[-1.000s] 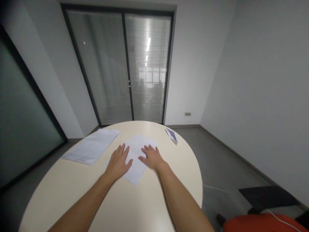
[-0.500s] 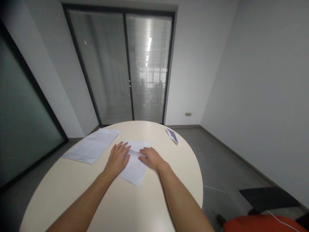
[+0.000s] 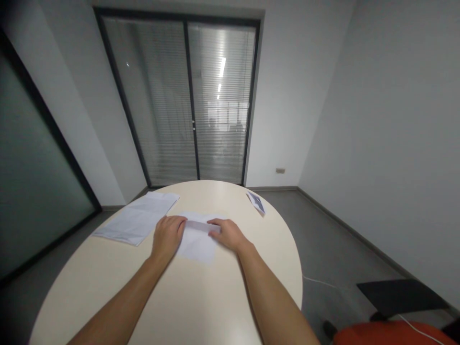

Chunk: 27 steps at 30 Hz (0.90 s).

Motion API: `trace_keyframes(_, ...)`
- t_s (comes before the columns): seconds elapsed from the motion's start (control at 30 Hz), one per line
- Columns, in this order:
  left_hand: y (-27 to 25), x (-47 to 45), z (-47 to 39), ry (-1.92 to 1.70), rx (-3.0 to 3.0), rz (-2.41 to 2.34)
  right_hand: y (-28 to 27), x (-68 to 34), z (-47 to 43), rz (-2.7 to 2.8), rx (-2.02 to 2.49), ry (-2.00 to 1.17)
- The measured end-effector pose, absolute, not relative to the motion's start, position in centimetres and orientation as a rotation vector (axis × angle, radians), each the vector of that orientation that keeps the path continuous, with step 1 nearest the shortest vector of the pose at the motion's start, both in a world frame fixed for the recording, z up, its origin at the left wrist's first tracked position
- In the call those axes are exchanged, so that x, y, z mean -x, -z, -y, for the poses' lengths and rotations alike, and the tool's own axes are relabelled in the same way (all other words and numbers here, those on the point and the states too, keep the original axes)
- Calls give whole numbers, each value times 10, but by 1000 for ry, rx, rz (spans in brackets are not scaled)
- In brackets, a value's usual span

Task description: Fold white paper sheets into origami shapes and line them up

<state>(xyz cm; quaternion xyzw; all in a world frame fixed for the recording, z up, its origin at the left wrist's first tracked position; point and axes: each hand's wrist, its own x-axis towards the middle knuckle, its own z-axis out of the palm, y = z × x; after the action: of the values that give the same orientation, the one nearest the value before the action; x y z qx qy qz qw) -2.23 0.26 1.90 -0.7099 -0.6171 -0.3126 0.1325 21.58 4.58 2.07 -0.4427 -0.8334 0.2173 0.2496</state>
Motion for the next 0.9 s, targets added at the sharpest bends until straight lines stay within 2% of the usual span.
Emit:
trace_keyframes(0.2, -21, 24, -2, 1030, 1994, 1764, -19, -218, -51, 2169, 1190, -570)
trace_keyframes(0.57, -25, 22, 0, 1202, 1983, 1650, -24, -222, -55, 2039, 949, -258)
trace_keyframes(0.9, -25, 23, -2, 1210, 1967, 1618, -23, -225, -54, 1962, 1040, -127)
